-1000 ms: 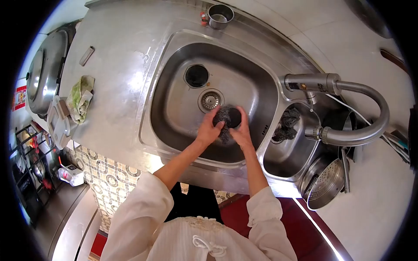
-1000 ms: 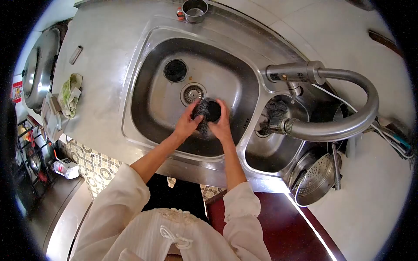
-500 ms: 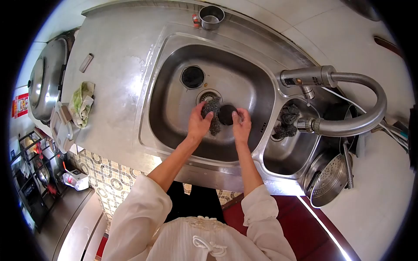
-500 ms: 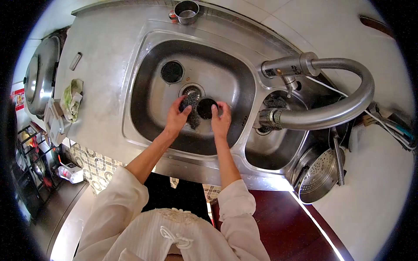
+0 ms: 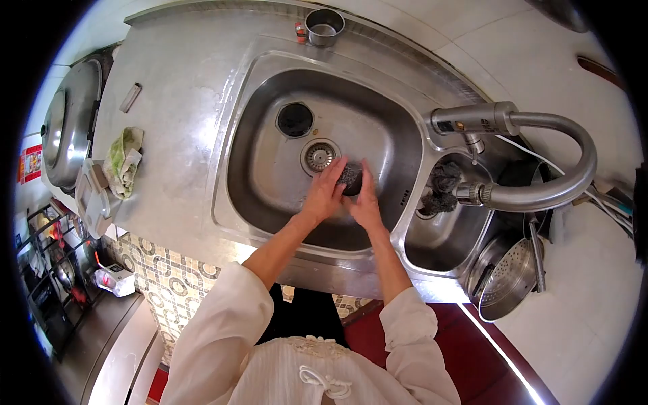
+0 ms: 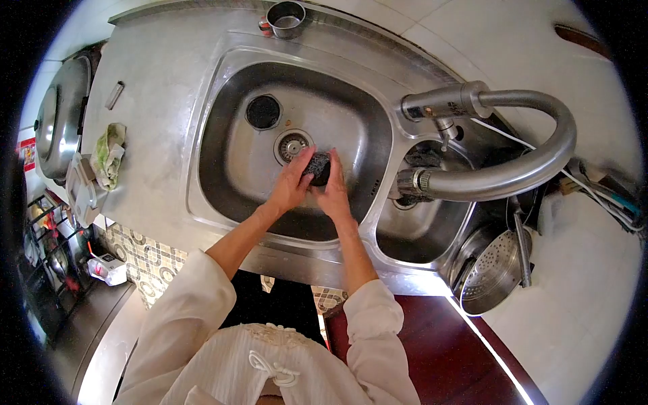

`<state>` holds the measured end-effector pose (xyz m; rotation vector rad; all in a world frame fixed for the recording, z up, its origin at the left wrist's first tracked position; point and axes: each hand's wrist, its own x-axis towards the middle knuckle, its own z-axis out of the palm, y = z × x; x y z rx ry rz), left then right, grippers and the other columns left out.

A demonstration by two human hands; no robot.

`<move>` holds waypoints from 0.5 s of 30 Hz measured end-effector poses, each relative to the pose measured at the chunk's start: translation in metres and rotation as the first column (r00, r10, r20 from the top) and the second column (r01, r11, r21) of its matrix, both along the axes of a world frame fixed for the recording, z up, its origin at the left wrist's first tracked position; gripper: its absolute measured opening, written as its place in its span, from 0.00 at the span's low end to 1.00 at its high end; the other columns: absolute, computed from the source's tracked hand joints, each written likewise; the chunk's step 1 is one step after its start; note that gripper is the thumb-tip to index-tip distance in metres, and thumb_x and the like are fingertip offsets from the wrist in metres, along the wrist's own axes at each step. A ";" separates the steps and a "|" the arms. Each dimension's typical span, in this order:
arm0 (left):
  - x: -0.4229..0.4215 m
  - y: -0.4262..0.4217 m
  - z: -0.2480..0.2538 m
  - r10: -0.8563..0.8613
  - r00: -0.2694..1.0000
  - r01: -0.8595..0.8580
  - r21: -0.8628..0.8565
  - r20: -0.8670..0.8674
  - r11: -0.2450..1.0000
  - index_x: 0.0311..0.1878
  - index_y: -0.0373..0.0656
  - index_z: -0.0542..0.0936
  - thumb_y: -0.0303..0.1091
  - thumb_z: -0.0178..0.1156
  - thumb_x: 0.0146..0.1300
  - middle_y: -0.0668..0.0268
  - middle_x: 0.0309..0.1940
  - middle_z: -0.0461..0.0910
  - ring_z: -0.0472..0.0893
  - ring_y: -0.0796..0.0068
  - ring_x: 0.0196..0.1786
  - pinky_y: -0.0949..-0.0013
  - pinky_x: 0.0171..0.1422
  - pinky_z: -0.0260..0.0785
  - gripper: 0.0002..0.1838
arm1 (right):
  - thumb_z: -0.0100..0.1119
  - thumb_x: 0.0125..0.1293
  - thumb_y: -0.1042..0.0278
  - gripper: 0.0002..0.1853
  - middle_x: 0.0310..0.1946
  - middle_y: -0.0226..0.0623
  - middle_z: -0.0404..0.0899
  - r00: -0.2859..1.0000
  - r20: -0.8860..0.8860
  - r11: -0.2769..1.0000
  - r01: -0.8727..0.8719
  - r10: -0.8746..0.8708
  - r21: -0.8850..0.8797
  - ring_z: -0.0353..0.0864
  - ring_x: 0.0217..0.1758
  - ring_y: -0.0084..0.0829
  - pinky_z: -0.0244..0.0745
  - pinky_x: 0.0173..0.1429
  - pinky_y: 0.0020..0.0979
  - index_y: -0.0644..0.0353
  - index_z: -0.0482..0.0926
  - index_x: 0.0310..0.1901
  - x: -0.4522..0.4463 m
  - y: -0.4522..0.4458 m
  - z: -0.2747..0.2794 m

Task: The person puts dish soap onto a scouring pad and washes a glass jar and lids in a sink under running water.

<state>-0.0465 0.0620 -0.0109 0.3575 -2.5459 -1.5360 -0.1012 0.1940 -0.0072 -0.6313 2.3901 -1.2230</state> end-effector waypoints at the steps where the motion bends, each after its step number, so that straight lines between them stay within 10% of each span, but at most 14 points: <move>1: -0.003 0.001 0.000 0.003 1.000 -0.003 -0.001 -0.003 1.000 0.66 0.44 0.63 0.26 0.55 0.58 0.50 0.62 0.65 0.66 0.49 0.63 0.58 0.65 0.60 0.30 | 0.64 0.47 0.80 0.48 0.65 0.51 0.57 1.000 -0.003 1.000 -0.003 0.003 -0.001 0.56 0.70 0.48 0.54 0.71 0.37 0.58 0.48 0.70 0.000 -0.001 -0.001; 10: -0.023 0.004 -0.010 0.027 0.926 -0.059 0.072 0.375 0.996 0.66 0.47 0.61 0.35 0.51 0.61 0.52 0.61 0.65 0.73 0.46 0.50 0.54 0.53 0.69 0.28 | 0.63 0.47 0.82 0.41 0.58 0.51 0.62 0.988 0.019 0.988 0.152 -0.152 0.013 0.63 0.63 0.51 0.60 0.65 0.39 0.60 0.54 0.64 0.009 -0.014 -0.002; 15: 0.007 0.018 0.031 -0.026 0.961 0.100 -0.256 0.277 0.962 0.72 0.56 0.53 0.35 0.50 0.62 0.52 0.69 0.54 0.65 0.43 0.60 0.47 0.57 0.66 0.34 | 0.61 0.56 0.74 0.35 0.60 0.48 0.61 0.992 0.079 0.995 0.101 -0.100 -0.014 0.63 0.63 0.44 0.60 0.65 0.36 0.62 0.54 0.64 0.003 -0.004 -0.011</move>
